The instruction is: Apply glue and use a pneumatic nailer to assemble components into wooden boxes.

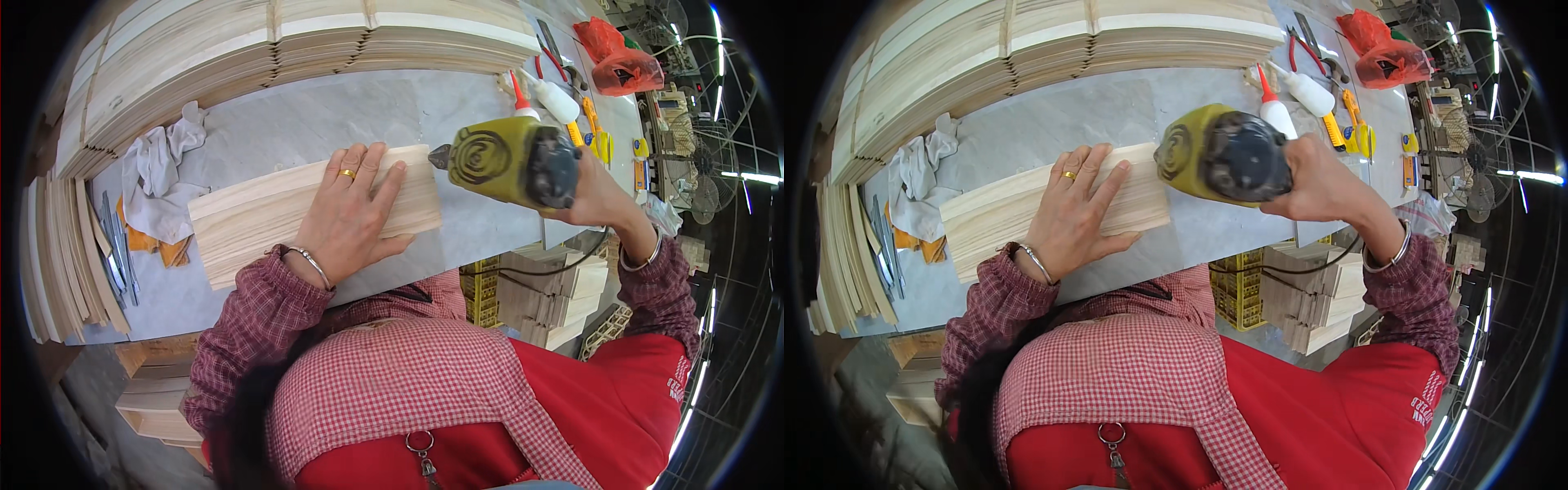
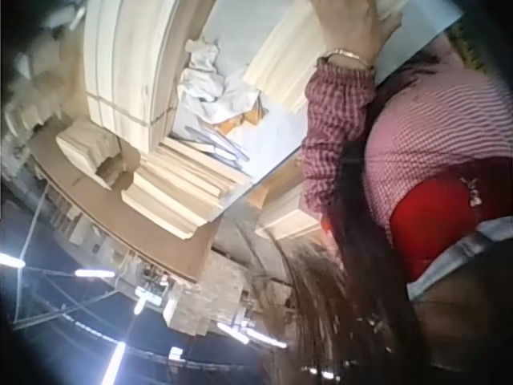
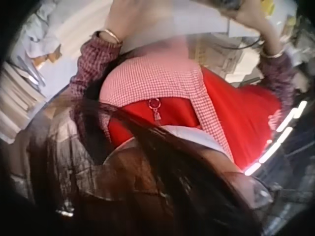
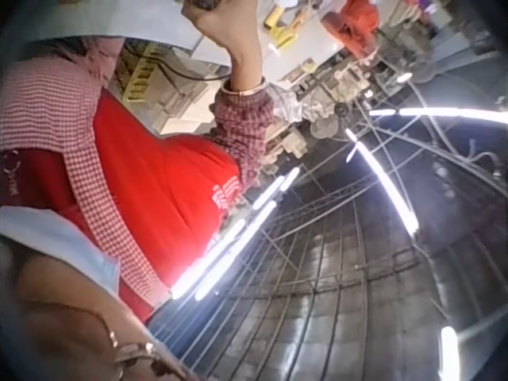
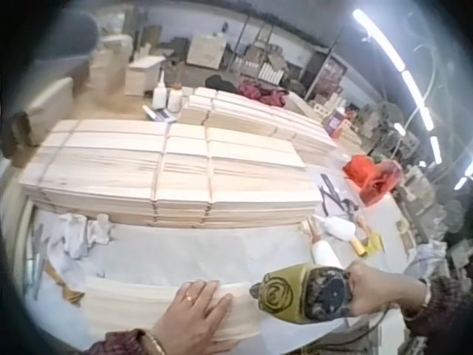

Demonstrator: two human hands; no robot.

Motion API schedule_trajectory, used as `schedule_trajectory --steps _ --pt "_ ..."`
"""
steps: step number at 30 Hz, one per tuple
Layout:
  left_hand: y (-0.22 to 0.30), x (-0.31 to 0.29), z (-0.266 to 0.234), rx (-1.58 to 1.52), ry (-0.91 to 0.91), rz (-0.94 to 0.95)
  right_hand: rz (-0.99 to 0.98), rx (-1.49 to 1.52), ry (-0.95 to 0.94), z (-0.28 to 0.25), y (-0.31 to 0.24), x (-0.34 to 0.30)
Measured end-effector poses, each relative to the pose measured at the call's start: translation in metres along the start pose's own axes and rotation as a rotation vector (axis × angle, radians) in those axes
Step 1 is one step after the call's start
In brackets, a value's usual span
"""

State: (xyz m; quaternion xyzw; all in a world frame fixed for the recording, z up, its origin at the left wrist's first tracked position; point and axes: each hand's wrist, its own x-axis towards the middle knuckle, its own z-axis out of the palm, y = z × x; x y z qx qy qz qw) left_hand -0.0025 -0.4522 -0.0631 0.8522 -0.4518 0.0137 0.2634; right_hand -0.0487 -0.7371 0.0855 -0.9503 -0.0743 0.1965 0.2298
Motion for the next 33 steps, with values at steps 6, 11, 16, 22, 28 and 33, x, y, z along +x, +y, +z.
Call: schedule_trajectory --steps 6,11,16,22,28,33 --pt "-0.001 -0.002 0.001 -0.018 -0.001 -0.018 0.127 0.199 0.020 0.002 -0.012 -0.006" --pt "-0.001 0.001 -0.001 -0.019 -0.001 0.000 0.033 0.147 0.028 0.006 -0.005 -0.005" --pt "0.001 -0.001 -0.002 -0.022 -0.012 -0.021 0.044 0.058 0.015 0.008 -0.005 -0.006" --pt "0.000 -0.001 -0.001 -0.035 -0.011 -0.014 0.262 0.103 -0.089 0.004 -0.021 -0.011" --pt "0.000 0.001 -0.001 -0.029 0.003 0.002 0.504 0.460 0.082 0.030 -0.050 -0.057" --pt "-0.002 0.001 0.002 -0.022 0.064 0.026 0.728 0.593 0.061 0.046 -0.069 -0.073"
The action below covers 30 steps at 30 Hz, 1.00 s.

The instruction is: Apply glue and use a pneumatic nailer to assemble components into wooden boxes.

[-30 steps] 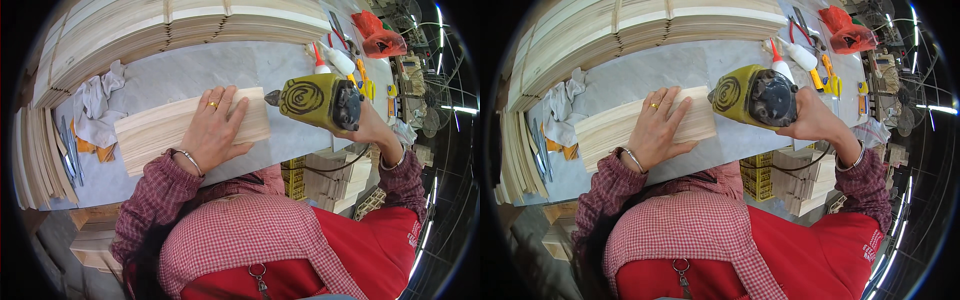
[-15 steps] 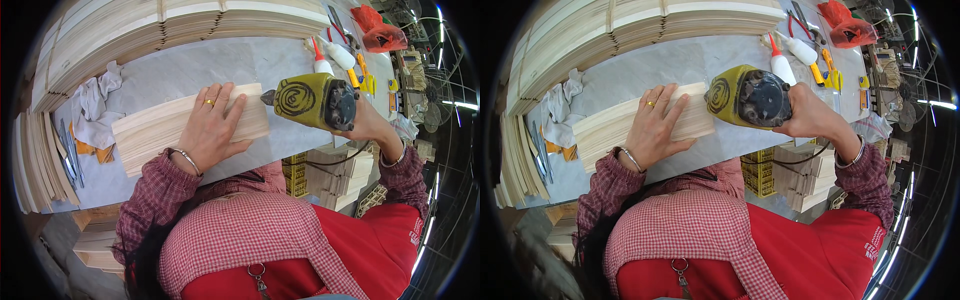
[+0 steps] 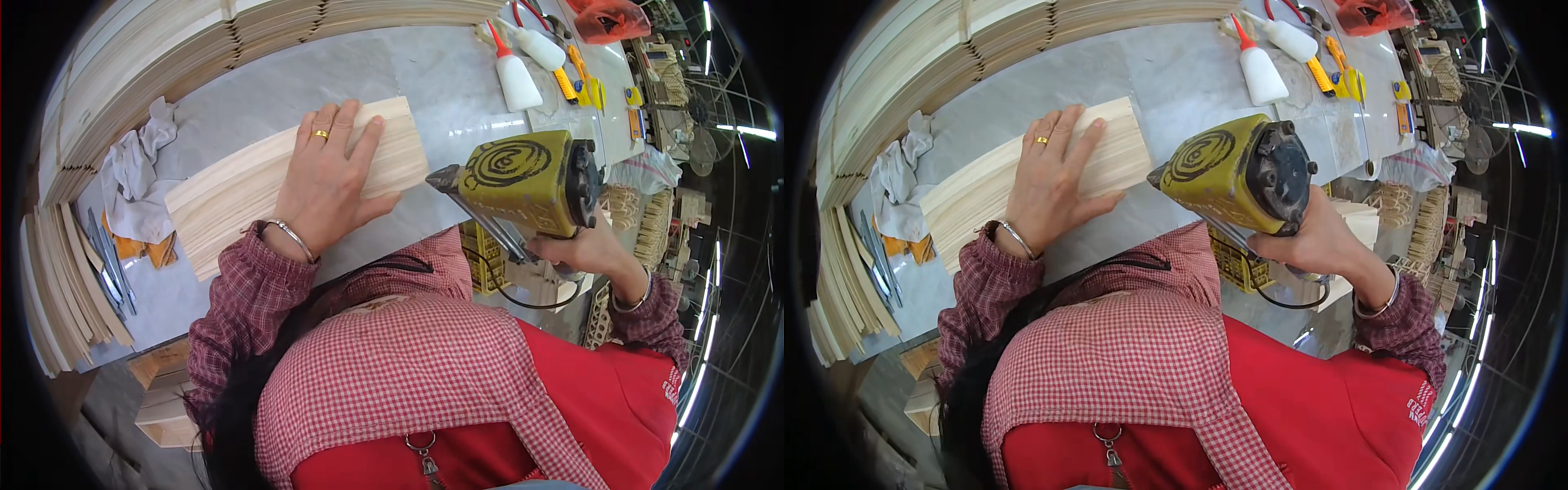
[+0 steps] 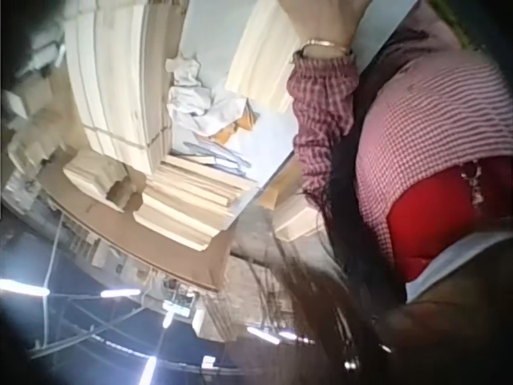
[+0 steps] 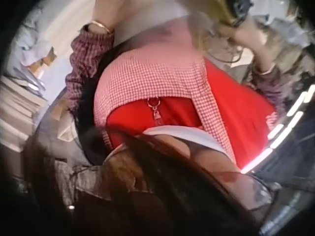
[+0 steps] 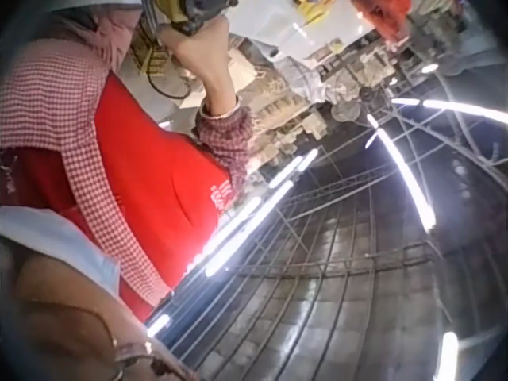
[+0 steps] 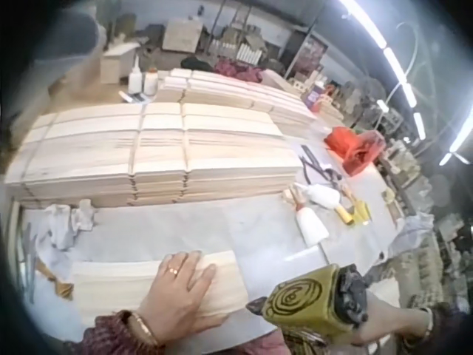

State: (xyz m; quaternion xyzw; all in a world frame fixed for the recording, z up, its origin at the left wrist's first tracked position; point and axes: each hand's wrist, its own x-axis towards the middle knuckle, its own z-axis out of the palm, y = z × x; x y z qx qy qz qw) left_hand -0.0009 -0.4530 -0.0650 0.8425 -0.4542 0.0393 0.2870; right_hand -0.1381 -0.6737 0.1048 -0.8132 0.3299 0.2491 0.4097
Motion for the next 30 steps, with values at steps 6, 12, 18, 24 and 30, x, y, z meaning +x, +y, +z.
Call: schedule_trajectory --steps 6,12,18,24,30 --pt "0.001 0.000 -0.001 0.007 0.008 0.003 0.121 0.054 -0.049 0.008 0.004 -0.007" --pt "0.001 0.000 0.000 0.012 0.005 -0.004 0.279 0.054 -0.073 0.010 -0.003 -0.007" --pt "0.000 0.001 0.003 0.015 0.000 0.009 -0.290 -0.102 0.080 0.017 0.012 -0.004" --pt "-0.004 -0.006 -0.005 0.036 -0.011 -0.003 -0.184 -0.076 0.047 0.022 -0.004 -0.007" --pt "-0.031 -0.038 -0.049 0.048 -0.055 0.036 0.037 0.089 0.002 0.020 -0.002 -0.010"
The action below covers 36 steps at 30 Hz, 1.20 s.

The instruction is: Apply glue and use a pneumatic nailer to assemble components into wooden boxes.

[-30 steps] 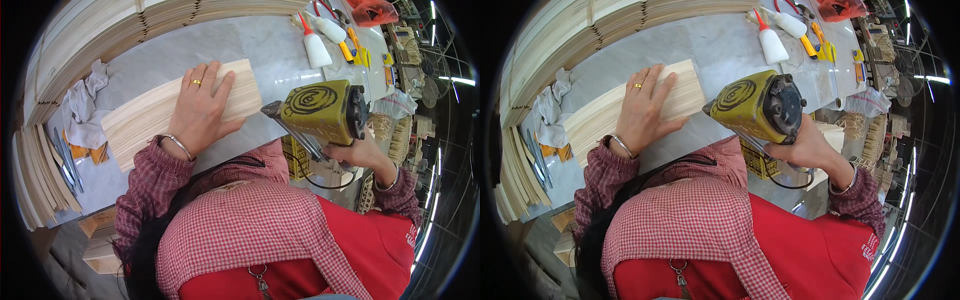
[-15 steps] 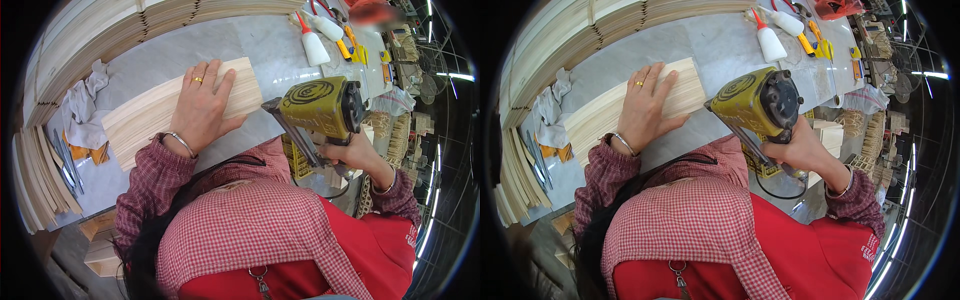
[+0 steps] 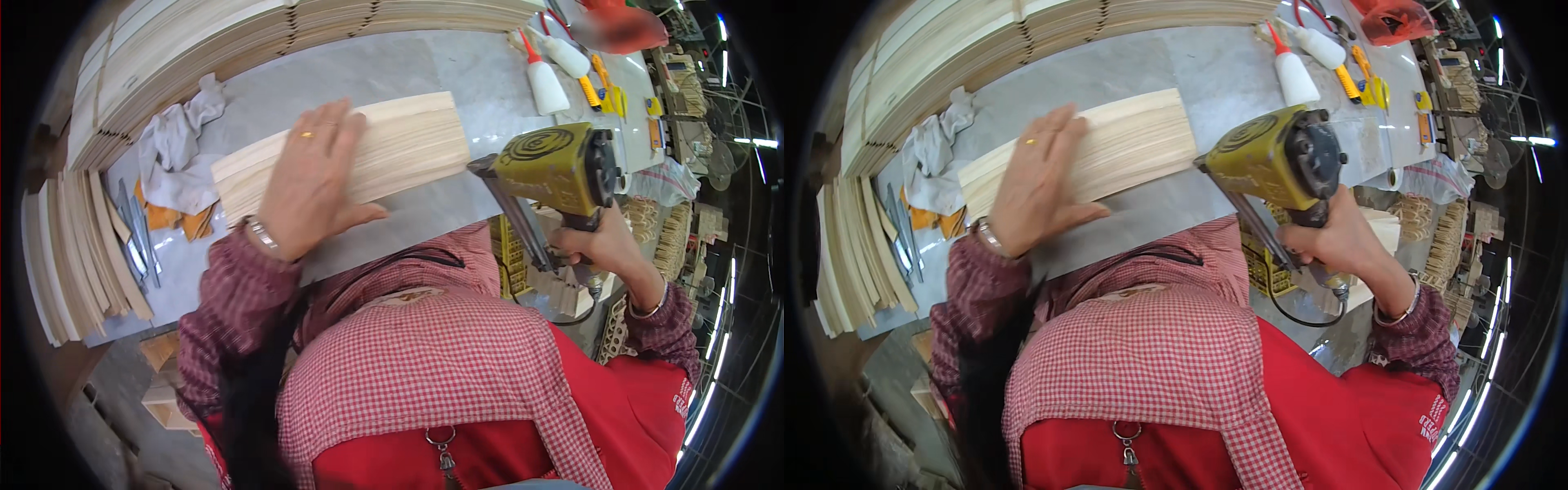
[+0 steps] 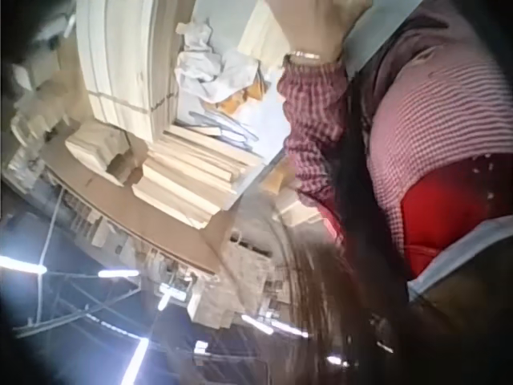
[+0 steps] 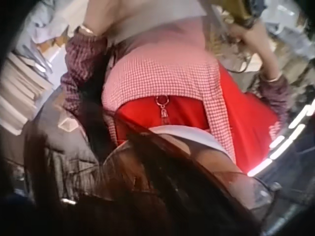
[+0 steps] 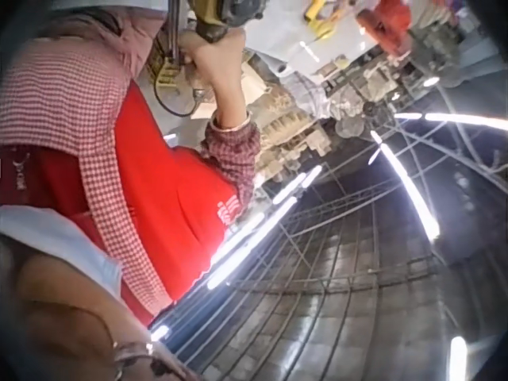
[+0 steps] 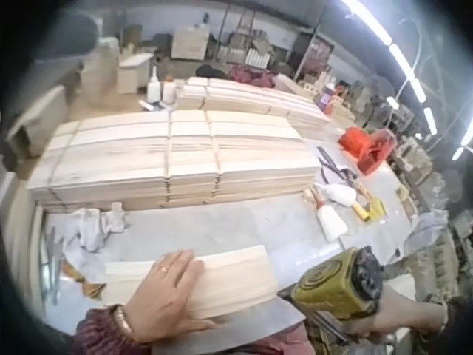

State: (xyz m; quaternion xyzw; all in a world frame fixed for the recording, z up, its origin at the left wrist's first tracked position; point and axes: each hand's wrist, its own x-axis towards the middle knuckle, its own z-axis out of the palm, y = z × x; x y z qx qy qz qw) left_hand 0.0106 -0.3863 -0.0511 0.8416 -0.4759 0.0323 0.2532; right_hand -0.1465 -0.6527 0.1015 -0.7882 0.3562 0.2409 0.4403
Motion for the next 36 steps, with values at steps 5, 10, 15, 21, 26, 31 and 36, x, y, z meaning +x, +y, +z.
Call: schedule_trajectory --steps 5,10,15,21,26,31,36 --pt "-0.019 -0.027 -0.029 -0.019 -0.082 -0.150 -0.019 0.040 0.001 0.006 0.000 -0.003" --pt "-0.024 -0.028 -0.025 -0.003 -0.039 -0.137 -0.002 0.058 0.012 0.020 -0.006 -0.014" --pt "-0.030 -0.026 -0.022 0.002 -0.009 -0.077 0.046 0.069 0.018 0.045 -0.019 -0.022" --pt "-0.034 -0.028 -0.018 -0.015 0.042 -0.038 0.062 0.001 -0.068 0.070 -0.041 -0.024" --pt "-0.035 -0.030 -0.016 -0.025 0.086 -0.015 0.036 -0.010 -0.103 0.083 -0.048 -0.020" --pt "-0.034 -0.030 -0.015 -0.037 0.102 -0.019 -0.058 -0.101 -0.104 0.087 -0.047 -0.018" --pt "-0.034 -0.030 -0.015 -0.061 0.078 -0.037 -0.212 -0.207 -0.092 0.089 -0.045 -0.018"
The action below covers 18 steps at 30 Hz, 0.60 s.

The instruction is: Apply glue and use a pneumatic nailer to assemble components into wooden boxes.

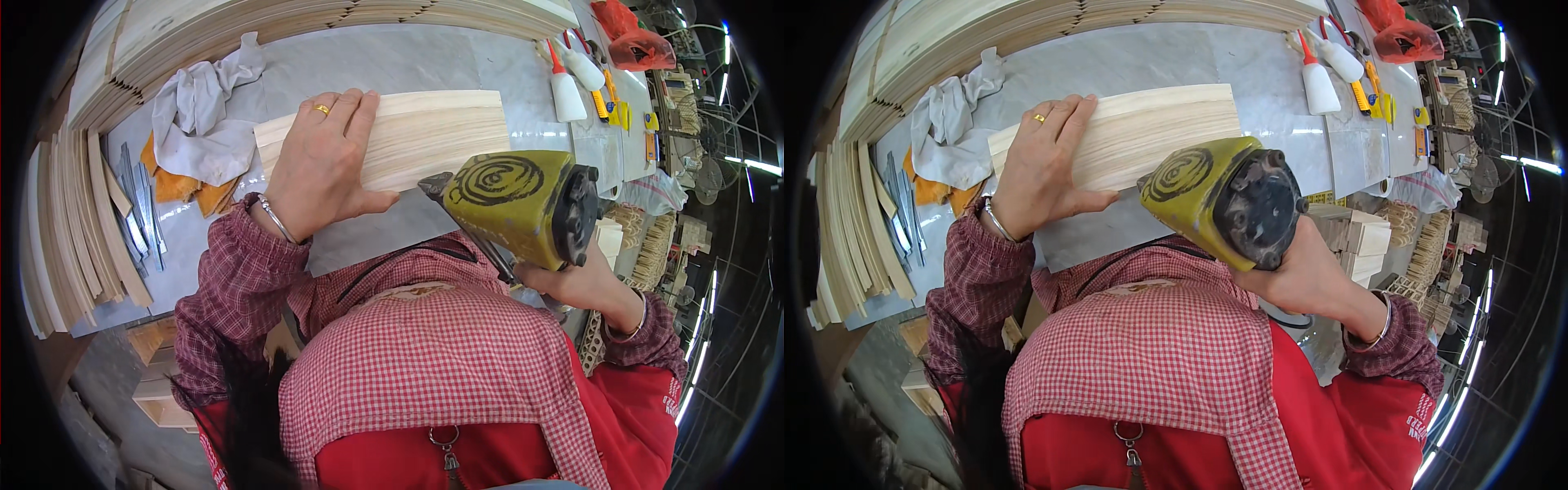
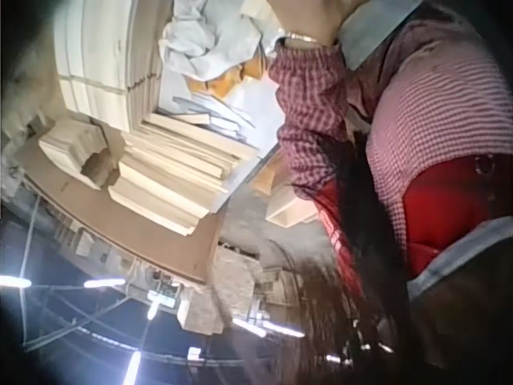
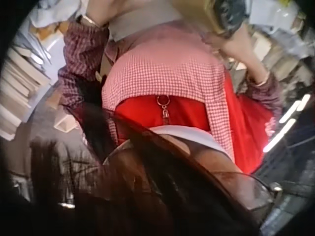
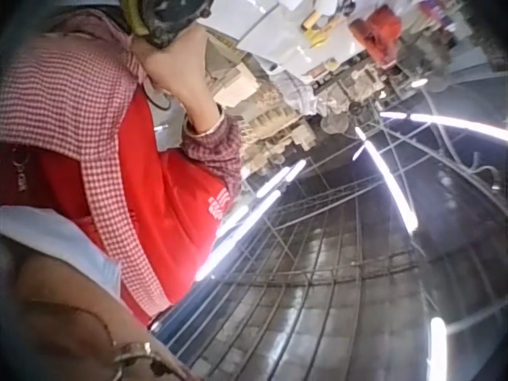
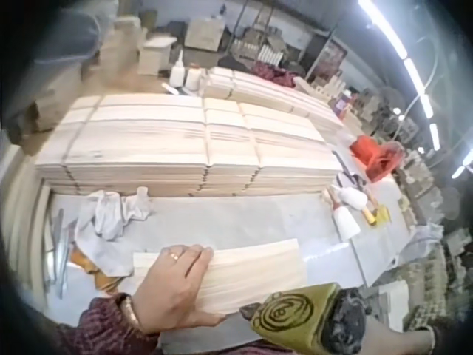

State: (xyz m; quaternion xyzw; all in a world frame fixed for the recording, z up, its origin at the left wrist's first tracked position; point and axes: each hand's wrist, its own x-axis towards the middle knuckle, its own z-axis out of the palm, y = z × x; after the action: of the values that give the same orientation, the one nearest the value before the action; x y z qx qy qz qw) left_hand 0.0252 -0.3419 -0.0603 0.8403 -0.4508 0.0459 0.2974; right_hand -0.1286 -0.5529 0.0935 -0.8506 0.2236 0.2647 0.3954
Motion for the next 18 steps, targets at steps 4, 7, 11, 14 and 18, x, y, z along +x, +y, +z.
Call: schedule_trajectory --steps 4,7,11,14,18 --pt "0.001 0.002 -0.002 -0.023 -0.030 -0.022 -0.063 -0.034 0.020 0.002 -0.001 -0.002" --pt "0.002 0.002 -0.004 -0.044 -0.043 -0.039 -0.064 -0.016 0.047 0.003 -0.004 -0.003" --pt "0.002 -0.002 -0.004 -0.024 -0.047 -0.046 0.209 0.076 0.015 -0.011 -0.047 0.004" --pt "0.005 -0.002 -0.008 -0.024 -0.048 -0.038 0.254 0.126 0.010 -0.018 -0.058 0.018" --pt "0.006 -0.002 -0.010 -0.027 -0.061 -0.031 0.108 0.186 -0.009 -0.023 -0.065 0.046"
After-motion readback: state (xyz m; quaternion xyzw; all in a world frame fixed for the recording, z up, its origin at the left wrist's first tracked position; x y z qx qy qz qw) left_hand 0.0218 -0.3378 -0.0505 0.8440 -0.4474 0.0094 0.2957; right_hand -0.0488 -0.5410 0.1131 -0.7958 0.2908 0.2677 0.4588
